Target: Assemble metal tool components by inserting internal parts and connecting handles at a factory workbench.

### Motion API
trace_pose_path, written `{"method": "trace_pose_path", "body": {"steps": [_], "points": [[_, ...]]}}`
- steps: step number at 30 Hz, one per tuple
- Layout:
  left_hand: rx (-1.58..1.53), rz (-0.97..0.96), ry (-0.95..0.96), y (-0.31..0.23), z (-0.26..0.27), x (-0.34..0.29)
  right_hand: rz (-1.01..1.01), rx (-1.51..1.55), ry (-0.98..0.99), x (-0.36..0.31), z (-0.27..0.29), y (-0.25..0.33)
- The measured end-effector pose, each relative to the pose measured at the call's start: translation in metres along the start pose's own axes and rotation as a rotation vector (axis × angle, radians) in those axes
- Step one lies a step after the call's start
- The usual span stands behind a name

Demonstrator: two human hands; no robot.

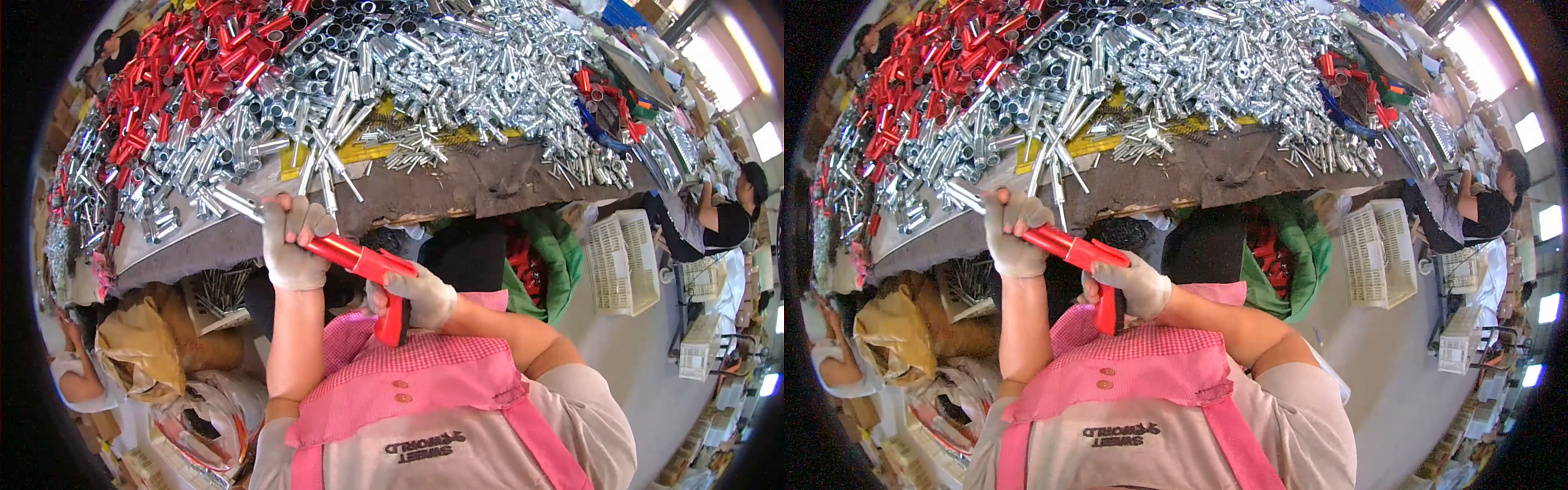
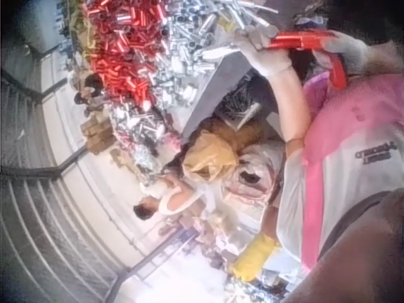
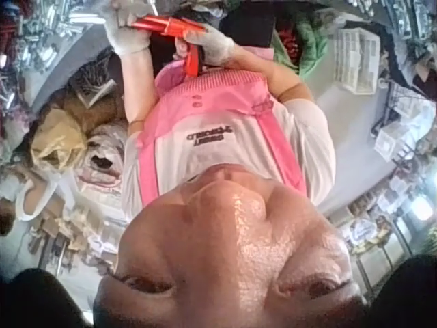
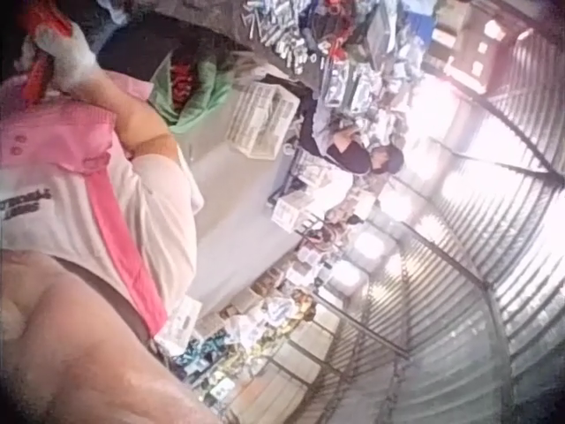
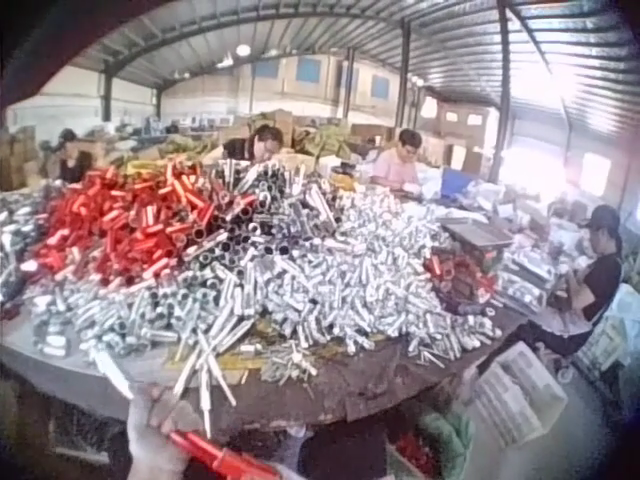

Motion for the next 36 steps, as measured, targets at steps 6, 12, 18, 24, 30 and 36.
{"method": "trace_pose_path", "body": {"steps": [6, 12, 18, 24, 30, 36], "points": [[0.302, -0.097, -0.488, -0.006, 0.025, -0.004, 0.548, -1.899, 0.0, 0.004, -0.031, 0.061], [0.261, 0.012, -0.337, 0.001, 0.035, -0.028, 0.912, -2.002, -0.863, 0.004, 0.032, 0.151], [0.624, 0.151, -0.08, 0.016, 0.031, -0.044, 0.738, -2.069, -0.738, 0.038, 0.099, 0.181], [0.94, 0.397, 0.052, 0.018, 0.03, -0.052, 0.612, -1.662, -0.276, 0.015, 0.002, 0.193], [0.975, 0.516, 0.14, 0.025, 0.034, -0.041, 0.574, -1.835, 0.302, 0.018, -0.048, 0.177], [1.306, 0.498, 0.27, 0.027, 0.032, -0.035, 0.524, -1.885, 0.392, 0.019, -0.045, 0.167]]}}
Point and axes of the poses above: each hand's wrist, its own x-axis towards the middle knuckle, its own z-axis out of the back of the hand, y = z × x, the point moved 6 cm from there along x, towards the middle knuckle, and after that the axes turned 2 degrees about -z, right-handed, at the moved point
